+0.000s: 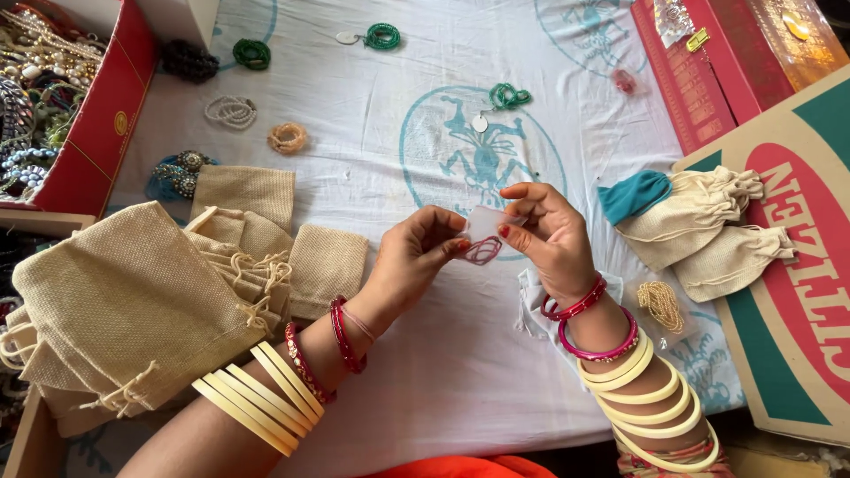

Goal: Sorting and packaging small rings and beads into plastic bags and cloth drawstring pouches.

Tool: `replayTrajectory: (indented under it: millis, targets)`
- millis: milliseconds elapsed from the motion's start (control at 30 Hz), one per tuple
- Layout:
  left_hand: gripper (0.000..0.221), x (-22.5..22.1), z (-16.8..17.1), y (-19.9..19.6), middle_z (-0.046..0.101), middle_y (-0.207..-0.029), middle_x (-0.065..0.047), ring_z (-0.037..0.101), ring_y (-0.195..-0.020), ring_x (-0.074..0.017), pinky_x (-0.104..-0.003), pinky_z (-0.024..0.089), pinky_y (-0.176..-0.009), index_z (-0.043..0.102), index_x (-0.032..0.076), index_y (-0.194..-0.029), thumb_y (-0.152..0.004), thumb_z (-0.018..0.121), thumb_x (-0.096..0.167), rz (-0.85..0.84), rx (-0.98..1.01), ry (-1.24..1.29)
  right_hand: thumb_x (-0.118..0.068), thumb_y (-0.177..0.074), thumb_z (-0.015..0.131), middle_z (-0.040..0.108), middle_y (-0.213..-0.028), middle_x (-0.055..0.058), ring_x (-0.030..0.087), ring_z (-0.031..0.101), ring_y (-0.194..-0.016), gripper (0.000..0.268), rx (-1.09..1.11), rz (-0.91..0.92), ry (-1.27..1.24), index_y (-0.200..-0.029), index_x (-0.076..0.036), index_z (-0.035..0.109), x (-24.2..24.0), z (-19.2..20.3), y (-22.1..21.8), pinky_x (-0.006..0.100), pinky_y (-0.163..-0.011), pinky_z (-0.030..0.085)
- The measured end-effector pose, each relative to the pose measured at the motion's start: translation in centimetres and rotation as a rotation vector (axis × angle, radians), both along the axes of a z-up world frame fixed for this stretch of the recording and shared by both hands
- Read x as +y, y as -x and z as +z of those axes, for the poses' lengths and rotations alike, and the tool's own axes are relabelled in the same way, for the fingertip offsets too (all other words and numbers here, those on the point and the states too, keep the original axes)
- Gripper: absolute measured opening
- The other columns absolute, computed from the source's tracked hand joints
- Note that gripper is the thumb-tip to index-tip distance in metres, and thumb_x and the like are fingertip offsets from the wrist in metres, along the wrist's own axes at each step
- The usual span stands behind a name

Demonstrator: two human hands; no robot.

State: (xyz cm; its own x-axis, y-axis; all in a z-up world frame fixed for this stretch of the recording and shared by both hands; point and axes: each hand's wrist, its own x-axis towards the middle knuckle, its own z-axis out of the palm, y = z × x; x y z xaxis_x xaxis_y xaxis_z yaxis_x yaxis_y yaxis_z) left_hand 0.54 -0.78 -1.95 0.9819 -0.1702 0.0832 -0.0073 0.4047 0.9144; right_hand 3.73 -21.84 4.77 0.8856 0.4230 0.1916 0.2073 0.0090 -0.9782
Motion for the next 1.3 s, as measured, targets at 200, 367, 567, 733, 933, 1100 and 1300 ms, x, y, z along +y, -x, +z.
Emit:
replayTrajectory:
  millis: [200,367,567,733,933,1100,1300]
  targets:
    - [0.016,0.6,3.3,1.1,0.076,-0.097,-0.003,0.073,-0.093,-0.0082,-0.024,0.060,-0.083,0.069,0.000,-0.109,-0.094,0.068,0.002,0.097,-0.038,-0.284,-0.003,-0.095,0.072,0.065,-0.105,0.002,0.007,0.061,-0.099,0.028,-0.073,0.061,0.086,-0.122,0.000,0.065,0.2,0.4,0.2,0.022,-0.090,0.050]
    - [0.011,0.8,4.4,1.4,0.078,-0.088,-0.002,0.074,-0.085,-0.0062,-0.023,0.060,-0.075,0.072,0.001,-0.102,-0.092,0.070,0.005,0.140,-0.036,-0.381,-0.003,-0.097,0.074,0.067,-0.097,0.004,0.008,0.062,-0.088,0.006,-0.019,-0.046,0.067,-0.101,0.001,0.074,-0.5,-1.0,0.0,0.022,-0.080,0.050]
    - [0.010,0.7,5.3,1.5,0.075,-0.081,-0.001,0.067,-0.070,-0.0036,-0.021,0.056,-0.065,0.072,0.003,-0.094,-0.092,0.074,0.012,0.130,0.084,-0.443,-0.005,-0.093,0.076,0.067,-0.093,0.002,0.007,0.063,-0.084,0.007,-0.082,-0.159,0.164,-0.096,0.001,0.075,-0.1,1.0,0.6,0.022,-0.076,0.052]
    - [0.013,0.9,5.1,1.5,0.075,-0.080,-0.003,0.064,-0.069,-0.0066,-0.024,0.056,-0.066,0.072,0.004,-0.096,-0.092,0.074,0.016,0.125,0.048,-0.477,-0.006,-0.094,0.076,0.067,-0.092,0.003,0.006,0.063,-0.086,0.008,-0.202,-0.099,0.280,-0.098,0.001,0.076,-0.7,1.0,-0.2,0.021,-0.078,0.050]
    - [0.013,1.4,4.8,1.3,0.070,-0.097,-0.007,0.071,-0.080,-0.0155,-0.029,0.058,-0.069,0.072,0.005,-0.099,-0.091,0.075,0.015,0.337,-0.260,-0.644,-0.005,-0.097,0.073,0.066,-0.094,-0.003,0.002,0.060,-0.085,0.011,-0.104,-0.131,0.291,-0.107,-0.001,0.072,-3.9,1.2,-2.4,0.019,-0.075,0.049]
    - [0.010,1.2,5.2,1.6,0.067,-0.101,-0.007,0.072,-0.087,-0.0188,-0.032,0.056,-0.068,0.073,0.006,-0.098,-0.091,0.073,0.013,0.303,-0.270,-0.748,-0.001,-0.094,0.072,0.068,-0.088,-0.003,0.002,0.060,-0.079,0.020,-0.141,-0.244,0.561,-0.114,-0.002,0.070,-9.9,3.3,-3.8,0.020,-0.071,0.050]
    - [0.010,1.2,4.9,1.4,0.068,-0.101,-0.006,0.071,-0.085,-0.0184,-0.030,0.058,-0.069,0.073,0.006,-0.098,-0.090,0.072,0.013,0.291,-0.207,-0.737,-0.004,-0.091,0.074,0.074,-0.092,0.002,0.008,0.067,-0.081,0.016,-0.028,-0.384,0.875,-0.107,-0.004,0.074,-17.2,3.9,-4.0,0.024,-0.073,0.053]
